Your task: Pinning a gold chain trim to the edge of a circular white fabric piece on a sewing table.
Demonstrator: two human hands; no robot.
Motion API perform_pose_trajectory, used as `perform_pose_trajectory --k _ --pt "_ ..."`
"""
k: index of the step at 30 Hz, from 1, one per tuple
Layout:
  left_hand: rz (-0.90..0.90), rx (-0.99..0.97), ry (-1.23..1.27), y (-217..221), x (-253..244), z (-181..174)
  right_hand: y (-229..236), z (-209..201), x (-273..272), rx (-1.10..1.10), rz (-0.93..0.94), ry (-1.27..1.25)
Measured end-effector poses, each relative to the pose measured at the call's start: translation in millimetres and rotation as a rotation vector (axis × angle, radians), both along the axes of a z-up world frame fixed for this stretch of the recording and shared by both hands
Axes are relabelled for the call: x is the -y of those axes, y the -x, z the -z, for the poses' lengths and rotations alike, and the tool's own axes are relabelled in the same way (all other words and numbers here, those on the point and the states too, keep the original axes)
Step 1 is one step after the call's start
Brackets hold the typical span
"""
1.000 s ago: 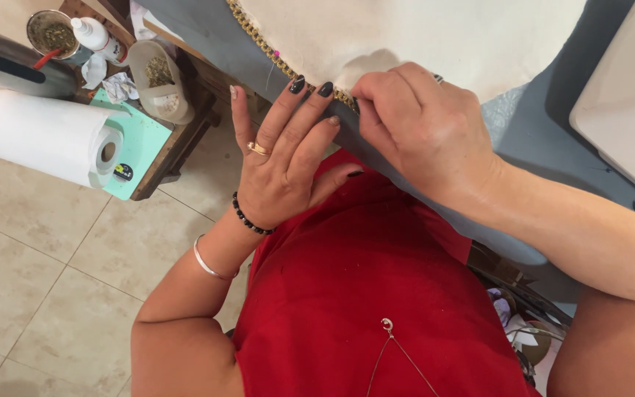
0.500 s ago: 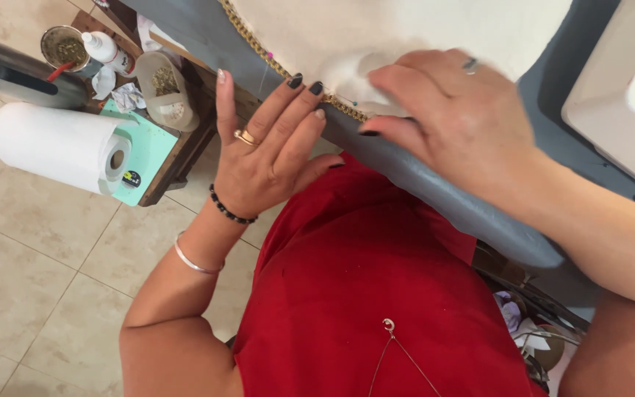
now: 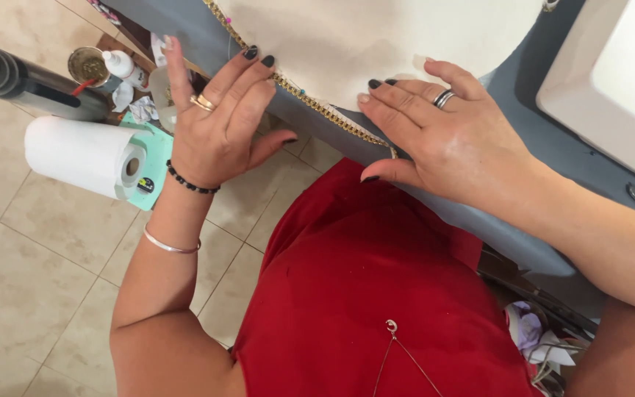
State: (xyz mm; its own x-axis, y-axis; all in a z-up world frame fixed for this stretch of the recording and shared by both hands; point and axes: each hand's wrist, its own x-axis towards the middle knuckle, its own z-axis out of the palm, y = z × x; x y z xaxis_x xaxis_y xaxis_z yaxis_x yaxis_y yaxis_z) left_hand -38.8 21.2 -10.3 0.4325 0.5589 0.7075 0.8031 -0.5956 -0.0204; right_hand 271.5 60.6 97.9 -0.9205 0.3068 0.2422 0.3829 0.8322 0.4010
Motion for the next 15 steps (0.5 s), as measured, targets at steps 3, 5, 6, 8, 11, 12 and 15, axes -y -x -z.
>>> perform_pose_trajectory --k 3,5,6,8,11,12,15 --pt "0.005 0.009 -0.014 3 3 -3 -2 -2 1 -0.030 -0.035 0.037" --pt "0.040 0.063 0.007 3 4 -4 -2 -7 0 -0.048 -0.046 0.089" --pt "0.030 0.060 0.000 -2 6 -4 -3 -7 -1 -0.049 -0.056 0.083" --pt "-0.069 0.049 -0.065 -13 14 -1 -4 -5 -1 -0.041 -0.052 0.127" --pt "-0.026 0.052 -0.170 -37 26 5 -7 -2 -3 -0.116 -0.097 0.240" --pt "-0.031 0.056 -0.166 -45 26 -5 -8 -2 -4 -0.111 -0.101 0.245" --pt "0.029 0.079 -0.258 -65 27 -22 -8 -3 -4 -0.093 -0.134 0.219"
